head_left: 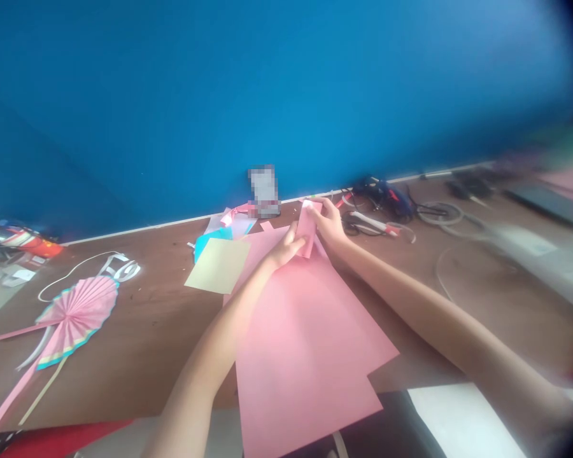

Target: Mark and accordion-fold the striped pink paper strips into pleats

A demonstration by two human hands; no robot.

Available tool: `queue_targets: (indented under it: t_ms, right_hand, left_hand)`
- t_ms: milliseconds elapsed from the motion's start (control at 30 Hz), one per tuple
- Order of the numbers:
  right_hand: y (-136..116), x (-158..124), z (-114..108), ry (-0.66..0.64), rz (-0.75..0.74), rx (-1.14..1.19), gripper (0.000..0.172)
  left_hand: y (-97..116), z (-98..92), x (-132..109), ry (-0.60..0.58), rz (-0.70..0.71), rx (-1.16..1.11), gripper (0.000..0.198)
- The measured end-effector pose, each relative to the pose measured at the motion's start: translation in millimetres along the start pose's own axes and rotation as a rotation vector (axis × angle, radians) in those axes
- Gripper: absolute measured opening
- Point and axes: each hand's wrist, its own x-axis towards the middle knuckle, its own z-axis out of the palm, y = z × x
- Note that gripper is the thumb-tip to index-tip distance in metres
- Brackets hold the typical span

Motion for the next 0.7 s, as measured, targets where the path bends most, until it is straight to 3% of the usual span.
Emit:
queue_targets:
  t_ms: [233, 367, 700]
  right_hand:
    - [-11, -1, 0, 0.014, 0.069, 0.044, 0.033]
    - [-11, -2, 2, 0.03, 0.068, 0.073, 0.034]
    - [-15, -1, 1, 0.027, 0.095, 0.048, 0.037]
  left_hand:
    - [0, 0.7, -1, -0.076, -0.03, -0.105, 0.061]
    - [2, 1.6, 1, -0.059, -0.018, -0.107, 0.065]
    - [-5, 1.2, 3, -0.074, 0.052, -0.058, 0.053]
